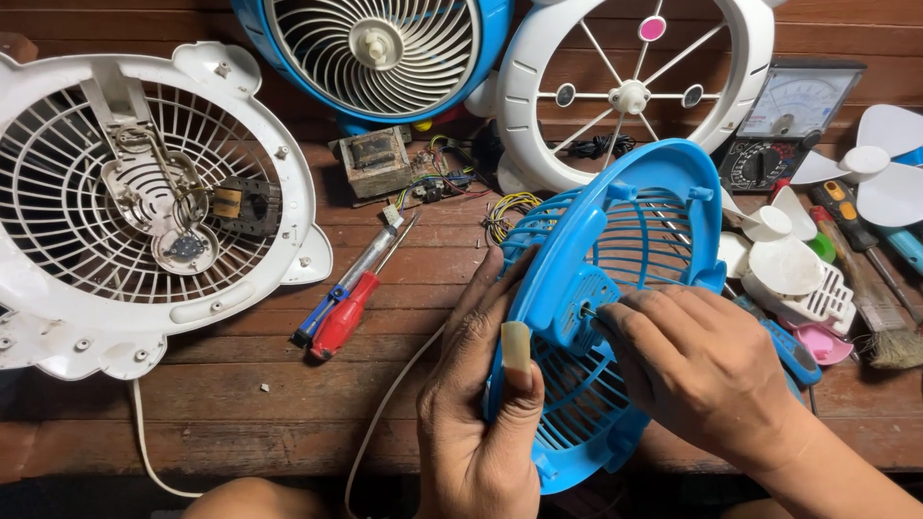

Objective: Cleaning and assembling a small portable fan using a brush and screwdriver on a repair bench.

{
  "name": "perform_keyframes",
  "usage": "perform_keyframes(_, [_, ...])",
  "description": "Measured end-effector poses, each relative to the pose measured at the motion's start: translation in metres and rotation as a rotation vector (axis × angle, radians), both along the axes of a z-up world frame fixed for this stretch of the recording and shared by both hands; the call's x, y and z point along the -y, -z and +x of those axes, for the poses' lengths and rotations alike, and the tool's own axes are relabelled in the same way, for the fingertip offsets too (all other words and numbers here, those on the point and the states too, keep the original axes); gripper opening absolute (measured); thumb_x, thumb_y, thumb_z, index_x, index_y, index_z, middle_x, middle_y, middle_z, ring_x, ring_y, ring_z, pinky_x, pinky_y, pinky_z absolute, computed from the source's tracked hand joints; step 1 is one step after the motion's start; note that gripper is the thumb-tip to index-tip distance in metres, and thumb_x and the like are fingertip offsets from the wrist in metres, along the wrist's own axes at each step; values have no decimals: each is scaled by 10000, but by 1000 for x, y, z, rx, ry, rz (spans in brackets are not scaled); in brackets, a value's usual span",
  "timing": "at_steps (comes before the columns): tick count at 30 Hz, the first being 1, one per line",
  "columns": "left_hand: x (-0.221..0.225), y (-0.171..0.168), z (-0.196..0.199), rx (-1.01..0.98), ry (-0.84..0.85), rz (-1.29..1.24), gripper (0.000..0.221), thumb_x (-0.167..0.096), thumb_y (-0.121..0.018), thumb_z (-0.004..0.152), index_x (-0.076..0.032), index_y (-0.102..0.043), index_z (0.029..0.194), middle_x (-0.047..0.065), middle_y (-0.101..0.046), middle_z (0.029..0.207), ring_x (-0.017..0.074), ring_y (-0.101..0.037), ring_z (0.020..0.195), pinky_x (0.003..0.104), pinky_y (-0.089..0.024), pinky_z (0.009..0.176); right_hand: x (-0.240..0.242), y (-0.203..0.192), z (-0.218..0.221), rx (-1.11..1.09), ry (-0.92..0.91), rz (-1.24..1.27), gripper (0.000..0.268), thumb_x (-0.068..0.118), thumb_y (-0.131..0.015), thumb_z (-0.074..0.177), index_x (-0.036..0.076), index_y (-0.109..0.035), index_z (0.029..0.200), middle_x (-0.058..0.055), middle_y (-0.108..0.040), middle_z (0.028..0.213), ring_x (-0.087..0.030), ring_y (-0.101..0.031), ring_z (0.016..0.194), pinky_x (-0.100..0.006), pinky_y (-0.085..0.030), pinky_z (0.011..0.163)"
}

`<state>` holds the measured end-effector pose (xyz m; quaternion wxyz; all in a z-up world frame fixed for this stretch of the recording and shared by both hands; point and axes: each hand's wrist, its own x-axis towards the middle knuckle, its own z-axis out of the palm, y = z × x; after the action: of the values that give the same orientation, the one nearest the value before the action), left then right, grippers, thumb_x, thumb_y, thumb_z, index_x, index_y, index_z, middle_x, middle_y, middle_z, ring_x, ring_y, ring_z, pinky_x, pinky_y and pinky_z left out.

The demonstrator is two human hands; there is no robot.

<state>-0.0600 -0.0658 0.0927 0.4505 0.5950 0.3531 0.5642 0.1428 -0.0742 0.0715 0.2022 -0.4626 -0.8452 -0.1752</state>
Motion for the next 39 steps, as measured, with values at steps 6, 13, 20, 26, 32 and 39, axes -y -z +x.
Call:
perform_keyframes(6, [1,2,-1,-27,-13,17,651,-531,-383,1056,-8,-570,1395,155,-620,1476,313,-475,1519,430,-379,1242,2,16,-2,-40,160,-40,387,207,-602,1033,98,-426,707,-62,-436,614,-288,-470,514,-403,-399,498])
perform_keyframes(13, [-1,0,-1,6,-25,-23,638,-538,-403,1043,-29,-586,1381,193,-597,1502,304,-496,1501,416,-392,1224,9,15,7,-81,333,-172,398,451,-508,1007,148,-521,749,-22,-515,687,-291,-562,608,-405,-424,537])
perform_keyframes(20, [1,-2,1,2,-14,-11,639,-529,-399,1050,-13,-581,1381,197,-604,1494,303,-476,1513,421,-404,1223,4,7,0,-35,219,-58,395,465,-739,923,89,-620,950,-67,-585,748,-300,-582,643,-407,-461,571])
perform_keyframes(26, [1,-2,1,4,-33,-16,653,-549,-400,1046,-18,-585,1377,234,-583,1513,305,-495,1497,417,-389,1219,0,2,-2,-37,62,-38,148,171,-633,1002,52,-609,918,-66,-485,677,-281,-503,577,-401,-420,552])
perform_keyframes(32, [2,0,1,-36,-28,34,633,-503,-389,1057,6,-577,1384,148,-629,1461,318,-496,1504,426,-398,1235,2,7,-6,-16,141,-49,340,181,-556,1036,102,-438,727,-59,-439,627,-290,-468,531,-401,-398,519])
perform_keyframes(39, [2,0,0,-25,-32,10,635,-520,-396,1053,-9,-588,1379,140,-642,1453,319,-492,1510,431,-399,1232,8,22,11,-41,398,-267,442,432,-451,1038,190,-470,669,0,-513,630,-271,-582,591,-412,-414,523])
